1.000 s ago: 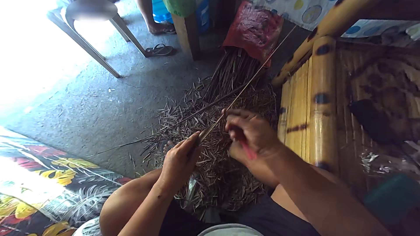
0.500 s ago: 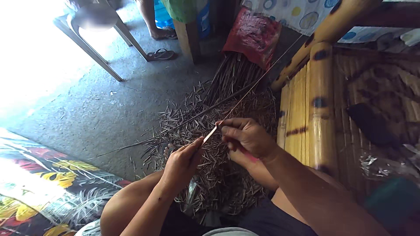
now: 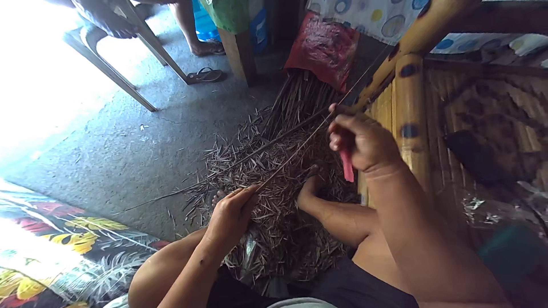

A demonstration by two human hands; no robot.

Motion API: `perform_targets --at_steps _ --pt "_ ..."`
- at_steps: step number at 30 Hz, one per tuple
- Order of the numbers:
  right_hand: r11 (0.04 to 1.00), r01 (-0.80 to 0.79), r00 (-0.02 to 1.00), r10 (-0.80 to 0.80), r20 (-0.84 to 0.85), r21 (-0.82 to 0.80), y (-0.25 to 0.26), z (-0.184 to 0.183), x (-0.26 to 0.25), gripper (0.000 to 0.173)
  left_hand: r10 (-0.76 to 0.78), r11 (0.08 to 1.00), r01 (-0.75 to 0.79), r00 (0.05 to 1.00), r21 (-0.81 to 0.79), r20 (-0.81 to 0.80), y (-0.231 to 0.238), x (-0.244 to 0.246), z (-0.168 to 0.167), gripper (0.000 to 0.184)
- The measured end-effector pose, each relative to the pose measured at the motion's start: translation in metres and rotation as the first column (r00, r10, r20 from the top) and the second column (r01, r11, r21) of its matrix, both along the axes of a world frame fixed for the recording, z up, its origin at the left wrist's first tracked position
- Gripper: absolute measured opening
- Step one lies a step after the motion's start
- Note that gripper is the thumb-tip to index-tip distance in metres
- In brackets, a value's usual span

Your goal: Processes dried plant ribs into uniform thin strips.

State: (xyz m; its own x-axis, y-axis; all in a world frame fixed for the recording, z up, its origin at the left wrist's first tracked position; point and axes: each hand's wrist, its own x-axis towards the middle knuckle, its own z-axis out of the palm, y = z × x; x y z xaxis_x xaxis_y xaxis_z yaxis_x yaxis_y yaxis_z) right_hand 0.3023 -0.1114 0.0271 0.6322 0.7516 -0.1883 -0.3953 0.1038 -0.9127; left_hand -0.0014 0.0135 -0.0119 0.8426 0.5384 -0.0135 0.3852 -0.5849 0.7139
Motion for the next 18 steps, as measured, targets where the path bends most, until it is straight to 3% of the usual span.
perform_targets --at_steps 2,5,8,11,15,18 --pt "0.999 0.041 0.999 -0.04 -0.019 0.027 -0.001 0.005 0.004 0.03 0.002 1.0 -0.002 1.0 -0.021 0.002 -0.001 0.001 -0.001 0.032" --pt "0.986 -0.163 0.986 0.164 -0.028 0.022 0.0 -0.005 -0.035 0.034 -0.006 0.995 0.008 1.0 -0.102 0.015 0.001 0.002 0.0 0.031" --pt "0.936 -0.35 0.926 0.35 -0.139 0.029 0.003 -0.017 -0.073 0.033 -0.007 0.979 0.025 0.996 -0.204 0.087 0.001 0.0 0.003 0.029" --pt "0.955 -0.298 0.952 0.298 -0.065 0.017 0.002 -0.013 -0.058 0.032 -0.001 0.951 0.043 0.991 -0.307 0.137 0.001 0.001 0.008 0.028" --pt "0.996 -0.086 0.996 0.086 0.011 0.018 0.002 -0.004 -0.023 0.034 -0.021 0.963 0.05 0.994 -0.265 0.111 0.0 0.001 0.004 0.031" --pt "0.97 -0.243 0.969 0.243 -0.046 0.007 0.003 -0.01 -0.059 0.035 0.004 0.967 0.017 0.997 -0.254 0.08 0.001 0.004 0.002 0.034"
